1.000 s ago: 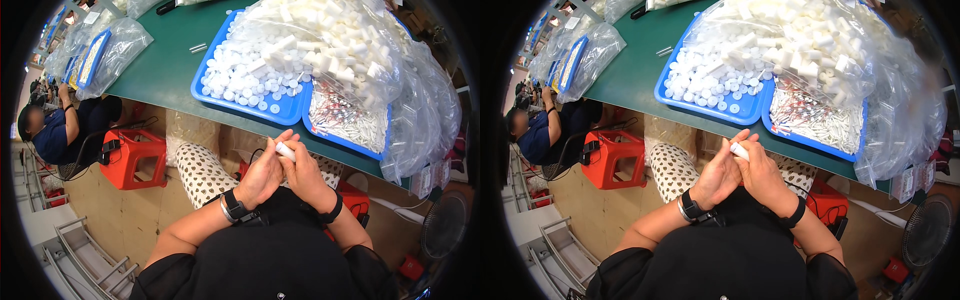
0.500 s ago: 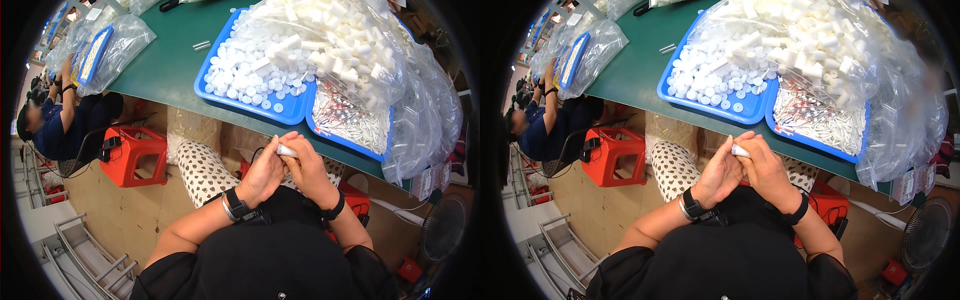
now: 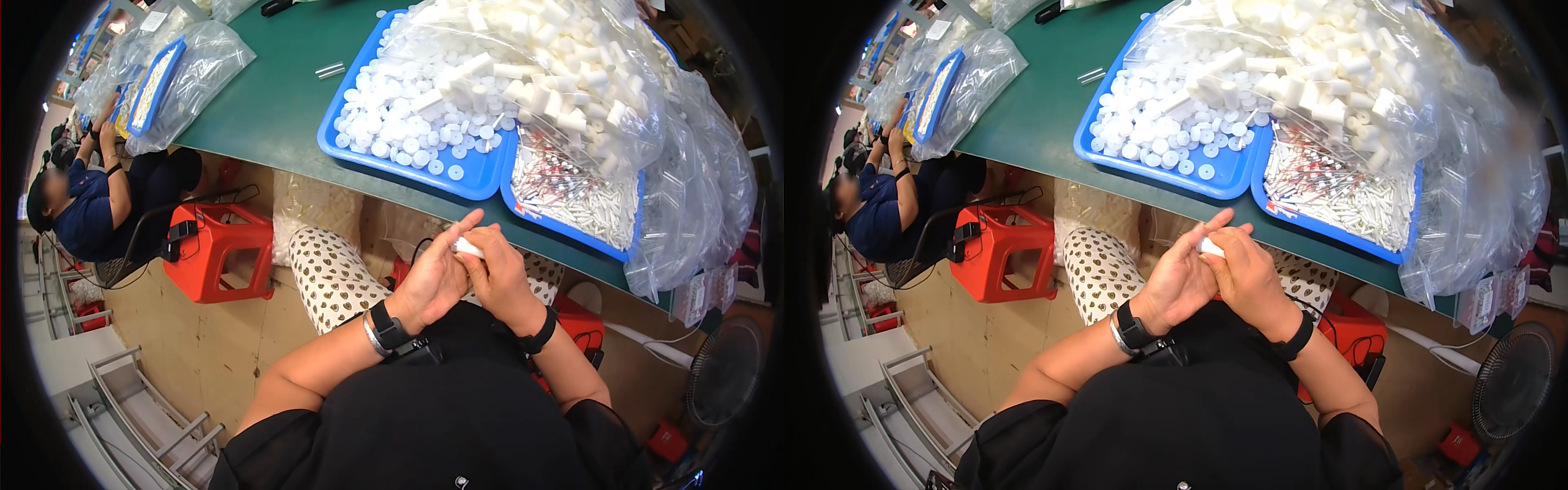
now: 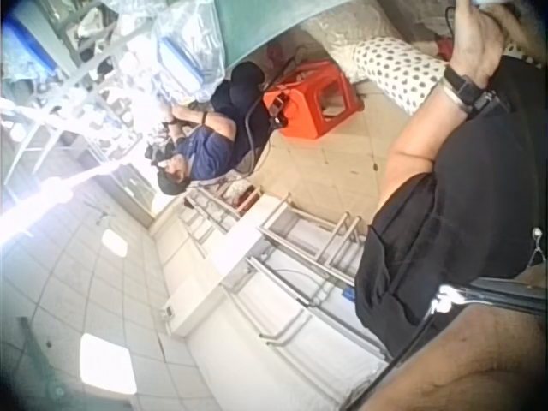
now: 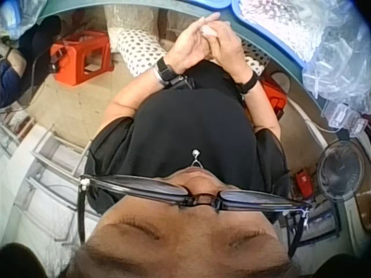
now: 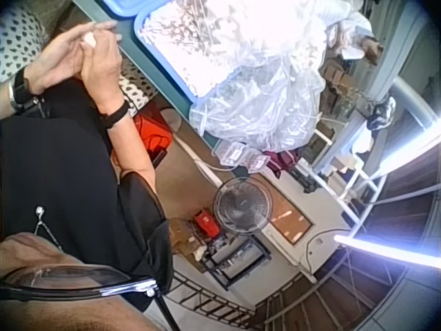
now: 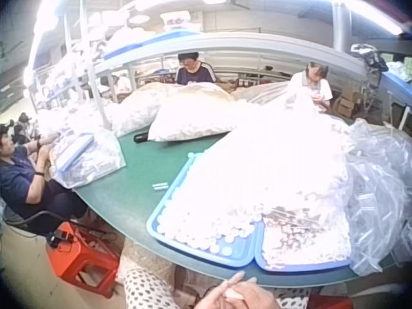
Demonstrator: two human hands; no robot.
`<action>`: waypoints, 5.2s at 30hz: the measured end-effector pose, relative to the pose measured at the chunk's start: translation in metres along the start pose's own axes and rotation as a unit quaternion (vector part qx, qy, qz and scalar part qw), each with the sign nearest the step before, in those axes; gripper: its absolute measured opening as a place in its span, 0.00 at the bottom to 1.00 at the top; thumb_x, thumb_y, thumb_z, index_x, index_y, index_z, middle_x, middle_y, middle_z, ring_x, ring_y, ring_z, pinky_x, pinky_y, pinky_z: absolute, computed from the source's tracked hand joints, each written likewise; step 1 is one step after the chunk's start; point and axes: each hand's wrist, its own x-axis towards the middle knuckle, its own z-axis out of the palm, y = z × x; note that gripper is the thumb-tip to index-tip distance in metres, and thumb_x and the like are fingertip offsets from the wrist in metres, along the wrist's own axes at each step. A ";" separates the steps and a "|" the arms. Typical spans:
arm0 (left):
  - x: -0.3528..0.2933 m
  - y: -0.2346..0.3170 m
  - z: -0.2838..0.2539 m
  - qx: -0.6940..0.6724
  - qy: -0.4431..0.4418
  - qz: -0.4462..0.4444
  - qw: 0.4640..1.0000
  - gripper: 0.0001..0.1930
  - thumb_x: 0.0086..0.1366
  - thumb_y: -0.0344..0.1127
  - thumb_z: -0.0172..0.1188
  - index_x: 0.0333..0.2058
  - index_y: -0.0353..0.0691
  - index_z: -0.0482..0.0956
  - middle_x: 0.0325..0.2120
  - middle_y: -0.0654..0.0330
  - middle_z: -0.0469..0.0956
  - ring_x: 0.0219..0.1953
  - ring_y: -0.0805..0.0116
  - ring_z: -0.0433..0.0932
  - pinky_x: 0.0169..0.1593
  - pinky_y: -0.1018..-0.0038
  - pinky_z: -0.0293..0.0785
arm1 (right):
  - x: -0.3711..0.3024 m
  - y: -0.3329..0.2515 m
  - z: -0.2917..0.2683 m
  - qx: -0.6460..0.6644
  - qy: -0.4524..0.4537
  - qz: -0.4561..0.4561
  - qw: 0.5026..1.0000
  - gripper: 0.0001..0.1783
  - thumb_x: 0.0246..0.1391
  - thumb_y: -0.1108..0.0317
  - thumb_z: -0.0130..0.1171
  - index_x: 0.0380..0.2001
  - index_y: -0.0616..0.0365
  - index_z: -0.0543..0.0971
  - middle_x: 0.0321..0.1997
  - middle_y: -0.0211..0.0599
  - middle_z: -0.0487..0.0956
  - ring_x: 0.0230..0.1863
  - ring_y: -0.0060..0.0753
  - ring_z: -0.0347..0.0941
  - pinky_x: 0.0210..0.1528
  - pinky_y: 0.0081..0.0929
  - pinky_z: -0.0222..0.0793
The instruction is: The person sits at a green workbench and repeatedly assembles small white cylindrical plastic components with thin metal rods. They pick up a white cylinder and a rod, insert the rod into the cylinder, and place the finished unit into a blue tray.
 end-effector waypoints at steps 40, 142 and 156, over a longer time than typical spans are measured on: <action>-0.003 -0.001 -0.001 0.070 0.052 0.053 0.995 0.26 0.78 0.49 0.36 0.62 0.33 0.63 0.63 0.50 0.65 0.60 0.64 0.69 0.63 0.66 0.67 | -0.013 0.001 -0.026 0.421 -0.066 0.290 0.857 0.15 0.66 0.77 0.46 0.53 0.69 0.74 0.54 0.42 0.77 0.50 0.28 0.77 0.54 0.25 0.72; 0.004 0.020 0.017 0.130 0.050 0.047 0.989 0.14 0.70 0.33 0.58 0.51 0.33 0.74 0.42 0.59 0.80 0.42 0.72 0.81 0.50 0.77 0.79 | 0.019 -0.025 -0.074 -0.259 -0.030 -0.073 0.963 0.08 0.49 0.75 0.65 0.34 0.59 0.77 0.19 0.31 0.69 0.20 0.33 0.67 0.24 0.31 0.58; 0.007 -0.002 0.006 0.079 0.010 0.009 0.997 0.18 0.71 0.37 0.56 0.55 0.34 0.72 0.38 0.62 0.80 0.37 0.77 0.78 0.42 0.77 0.76 | 0.009 -0.010 -0.058 0.327 -0.078 0.357 0.871 0.09 0.63 0.67 0.56 0.32 0.61 0.77 0.17 0.25 0.69 0.16 0.20 0.59 0.23 0.17 0.55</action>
